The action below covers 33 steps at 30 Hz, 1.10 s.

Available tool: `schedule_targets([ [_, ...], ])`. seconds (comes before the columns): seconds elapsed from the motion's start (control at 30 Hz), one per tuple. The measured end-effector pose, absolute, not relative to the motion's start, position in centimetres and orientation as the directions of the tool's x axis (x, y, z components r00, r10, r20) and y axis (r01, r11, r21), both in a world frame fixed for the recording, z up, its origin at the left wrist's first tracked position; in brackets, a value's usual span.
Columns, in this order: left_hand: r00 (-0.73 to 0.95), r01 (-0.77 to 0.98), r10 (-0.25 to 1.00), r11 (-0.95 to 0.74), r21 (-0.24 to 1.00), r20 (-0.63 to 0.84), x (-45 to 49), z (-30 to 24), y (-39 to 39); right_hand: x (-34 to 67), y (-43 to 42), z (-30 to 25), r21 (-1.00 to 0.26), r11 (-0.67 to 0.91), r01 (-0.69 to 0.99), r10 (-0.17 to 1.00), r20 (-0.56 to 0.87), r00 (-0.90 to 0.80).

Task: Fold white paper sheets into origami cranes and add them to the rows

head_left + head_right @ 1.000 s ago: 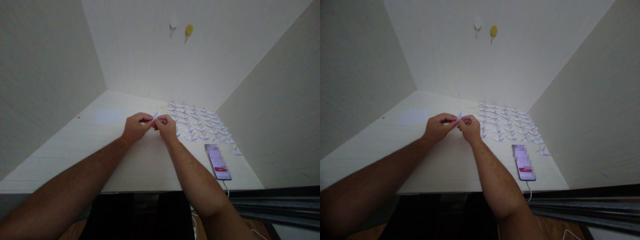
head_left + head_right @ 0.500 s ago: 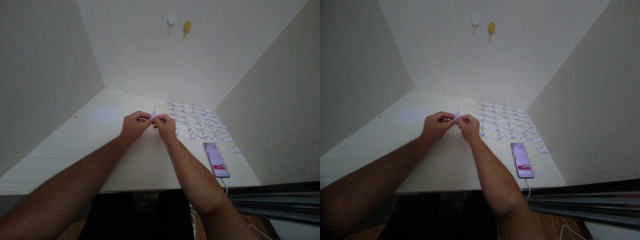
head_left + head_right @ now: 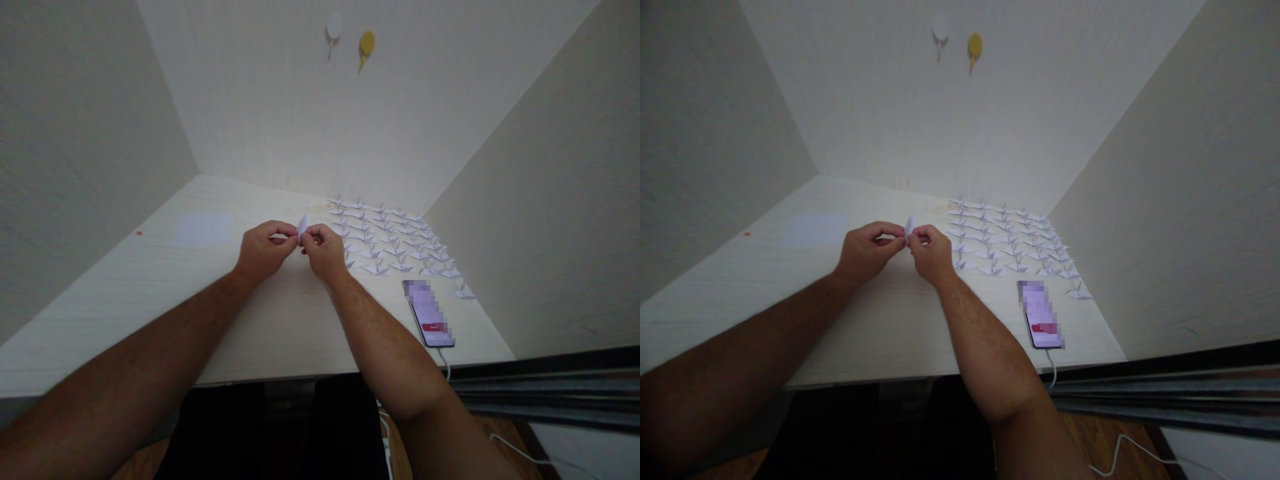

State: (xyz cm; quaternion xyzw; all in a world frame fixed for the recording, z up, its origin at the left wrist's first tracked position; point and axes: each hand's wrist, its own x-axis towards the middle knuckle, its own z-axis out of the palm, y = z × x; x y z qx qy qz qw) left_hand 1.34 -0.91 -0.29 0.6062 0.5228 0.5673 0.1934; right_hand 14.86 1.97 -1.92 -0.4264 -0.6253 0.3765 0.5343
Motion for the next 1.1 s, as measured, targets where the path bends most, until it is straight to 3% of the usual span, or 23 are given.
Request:
schedule_targets([
  [0.63, -0.195, 0.394, 0.843, -0.4, 0.827, 0.501, 1.6, -0.5, -0.9, 14.9, 1.9, -1.9, -0.924, 0.359, 0.128, 0.933, 0.352, -0.079],
  [1.1, -0.177, 0.316, 0.837, -0.449, 0.836, 0.517, 1.4, -2.1, -0.4, 15.0, 1.0, -1.7, -0.895, 0.36, 0.263, 0.925, 0.379, 0.025],
])
